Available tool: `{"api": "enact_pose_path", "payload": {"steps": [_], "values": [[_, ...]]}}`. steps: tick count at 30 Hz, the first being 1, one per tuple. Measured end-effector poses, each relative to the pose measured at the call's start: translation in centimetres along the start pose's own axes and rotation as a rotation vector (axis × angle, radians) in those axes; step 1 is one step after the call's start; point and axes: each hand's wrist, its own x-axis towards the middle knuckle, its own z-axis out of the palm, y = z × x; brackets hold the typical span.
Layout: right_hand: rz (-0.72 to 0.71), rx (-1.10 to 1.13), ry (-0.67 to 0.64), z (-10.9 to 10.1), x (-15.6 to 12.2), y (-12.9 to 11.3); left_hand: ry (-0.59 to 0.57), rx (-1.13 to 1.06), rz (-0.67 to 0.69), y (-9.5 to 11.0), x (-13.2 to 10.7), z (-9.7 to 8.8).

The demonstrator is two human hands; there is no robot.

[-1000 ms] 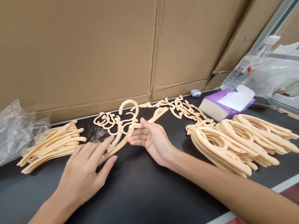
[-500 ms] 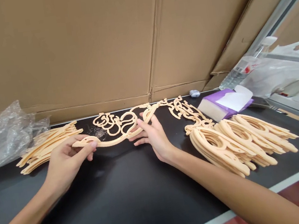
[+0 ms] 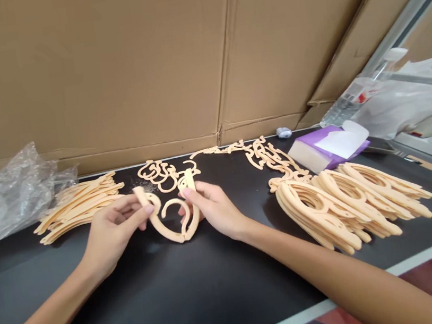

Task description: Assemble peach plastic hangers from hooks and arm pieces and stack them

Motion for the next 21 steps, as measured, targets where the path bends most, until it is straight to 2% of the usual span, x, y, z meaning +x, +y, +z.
{"api": "enact_pose_path", "payload": {"steps": [3, 6, 10, 12, 15, 21], "values": [[-0.043, -0.049, -0.053, 0.5, -0.6, 0.6, -0.003, 0.016, -0.014, 0.2, -0.6, 0.7], [-0.058, -0.041, -0.064, 0.7, -0.7, 0.8, -0.031, 0.134, 0.056, 0.1, -1.0, 1.2], [-0.053, -0.022, -0.082, 0.5, -0.5, 0.7, -0.03, 0.485, 0.266, -0.3, -1.3, 1.2], [-0.067, -0.074, -0.083, 0.5, -0.6, 0.6, -0.031, 0.646, 0.323, -0.4, -1.5, 1.2], [-0.106, -0.272, -0.073, 0.7, -1.1, 0.3, -0.051, 0.793, 0.342, -0.7, -1.8, 1.0], [-0.193, -0.94, -0.003, 0.7, -2.0, -1.0, -0.122, 0.867, 0.403, -1.2, -2.1, 0.9]]}}
